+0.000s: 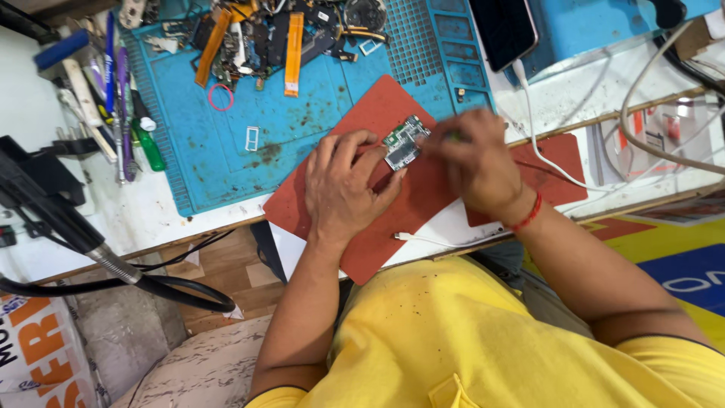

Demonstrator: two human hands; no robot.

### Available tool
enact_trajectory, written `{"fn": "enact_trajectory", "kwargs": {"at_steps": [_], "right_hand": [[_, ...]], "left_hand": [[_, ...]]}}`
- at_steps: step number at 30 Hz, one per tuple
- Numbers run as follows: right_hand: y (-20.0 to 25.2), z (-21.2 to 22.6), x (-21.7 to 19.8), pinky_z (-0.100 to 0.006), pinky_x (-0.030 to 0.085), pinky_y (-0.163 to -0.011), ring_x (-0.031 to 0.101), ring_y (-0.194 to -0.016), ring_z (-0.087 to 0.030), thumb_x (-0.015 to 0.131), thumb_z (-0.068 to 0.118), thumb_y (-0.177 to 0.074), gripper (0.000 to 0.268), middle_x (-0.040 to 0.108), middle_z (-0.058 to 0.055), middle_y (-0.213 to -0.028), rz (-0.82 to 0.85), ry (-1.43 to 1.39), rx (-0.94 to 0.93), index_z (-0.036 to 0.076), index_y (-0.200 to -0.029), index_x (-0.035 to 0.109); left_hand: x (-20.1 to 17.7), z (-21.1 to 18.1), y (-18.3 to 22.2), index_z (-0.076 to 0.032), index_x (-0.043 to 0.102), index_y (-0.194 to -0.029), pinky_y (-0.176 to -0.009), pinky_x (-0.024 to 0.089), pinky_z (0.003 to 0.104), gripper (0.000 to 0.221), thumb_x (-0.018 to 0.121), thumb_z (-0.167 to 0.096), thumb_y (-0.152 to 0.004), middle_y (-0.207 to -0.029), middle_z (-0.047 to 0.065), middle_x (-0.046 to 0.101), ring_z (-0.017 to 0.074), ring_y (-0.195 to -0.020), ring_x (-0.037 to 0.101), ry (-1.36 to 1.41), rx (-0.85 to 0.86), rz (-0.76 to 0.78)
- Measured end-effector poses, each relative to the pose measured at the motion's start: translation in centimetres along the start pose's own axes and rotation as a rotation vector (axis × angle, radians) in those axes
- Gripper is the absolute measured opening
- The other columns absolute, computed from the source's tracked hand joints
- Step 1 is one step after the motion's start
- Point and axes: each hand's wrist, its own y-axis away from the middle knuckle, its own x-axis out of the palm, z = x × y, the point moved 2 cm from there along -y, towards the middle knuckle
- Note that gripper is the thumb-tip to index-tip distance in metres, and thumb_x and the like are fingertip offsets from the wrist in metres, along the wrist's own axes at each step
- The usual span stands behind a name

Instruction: The person works on a circuit board using their hands to press and rub various components on the board's surface.

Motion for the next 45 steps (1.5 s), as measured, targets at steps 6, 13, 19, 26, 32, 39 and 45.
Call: {"fn": "enact_trajectory", "kwargs": {"at_steps": [6,13,19,26,32,39,45], "right_hand": [[-0.2,-0.8,-0.4,-0.041,0.038,-0.092,0.055,-0.106,-0.027,0.069,-0.002,-0.099,0.028,0.066,-0.003,-0.110,-0.095,0.052,0.141,0.018,-0.116,0.078],[0.2,0.4,-0.6,-0.042,0.038,-0.093,0.055,-0.104,-0.028,0.061,-0.009,-0.087,0.046,0.067,-0.003,-0.111,-0.039,0.025,0.062,0.017,-0.122,0.078],[-0.5,0.7,0.3,-0.042,0.038,-0.093,0.055,-0.107,-0.028,0.063,-0.003,-0.086,0.042,0.066,-0.005,-0.113,0.003,0.043,0.025,0.018,-0.120,0.078],[-1.3,0.0,0.5,-0.041,0.040,-0.097,0.056,-0.109,-0.028,0.065,-0.004,-0.088,0.036,0.067,-0.004,-0.115,0.010,0.004,0.006,0.017,-0.115,0.078],[-1.7,0.5,0.7,-0.043,0.039,-0.092,0.056,-0.107,-0.030,0.065,-0.003,-0.080,0.037,0.067,-0.006,-0.113,0.054,-0.002,-0.058,0.016,-0.109,0.079],[-1.8,0.9,0.8,-0.043,0.039,-0.091,0.056,-0.105,-0.028,0.065,-0.004,-0.083,0.041,0.067,-0.004,-0.110,0.097,-0.006,-0.107,0.019,-0.113,0.079],[-2.8,0.8,0.8,-0.045,0.037,-0.094,0.054,-0.110,-0.028,0.066,-0.003,-0.088,0.037,0.064,-0.004,-0.116,0.065,-0.018,-0.101,0.017,-0.117,0.078]], "left_hand": [[0.1,0.1,0.2,-0.013,0.077,-0.101,-0.090,0.048,0.041,0.030,0.087,-0.033,-0.080,-0.115,-0.002,0.065,0.0228,-0.109,0.059,0.021,0.000,-0.010],[0.1,0.1,0.0,-0.013,0.077,-0.101,-0.087,0.047,0.040,0.031,0.088,-0.033,-0.080,-0.113,-0.003,0.065,0.0221,-0.108,0.059,0.022,-0.007,0.009],[0.3,0.0,0.0,-0.014,0.076,-0.101,-0.090,0.048,0.041,0.030,0.087,-0.033,-0.081,-0.114,-0.004,0.065,0.0217,-0.108,0.059,0.013,-0.001,-0.019],[0.1,0.1,0.0,-0.014,0.076,-0.101,-0.090,0.049,0.042,0.031,0.086,-0.031,-0.077,-0.114,-0.003,0.065,0.0229,-0.108,0.059,0.020,-0.002,-0.001],[0.1,0.1,0.0,-0.014,0.076,-0.100,-0.089,0.048,0.042,0.033,0.086,-0.032,-0.074,-0.114,-0.002,0.065,0.0236,-0.108,0.059,-0.001,-0.007,-0.011],[0.1,0.1,-0.1,-0.012,0.072,-0.104,-0.093,0.048,0.044,0.038,0.085,-0.033,-0.075,-0.116,-0.001,0.064,0.0244,-0.110,0.058,-0.020,-0.015,-0.026],[0.5,0.1,0.4,-0.013,0.068,-0.106,-0.095,0.047,0.044,0.041,0.086,-0.032,-0.074,-0.118,-0.001,0.065,0.0247,-0.112,0.058,0.006,-0.044,-0.014]]}}
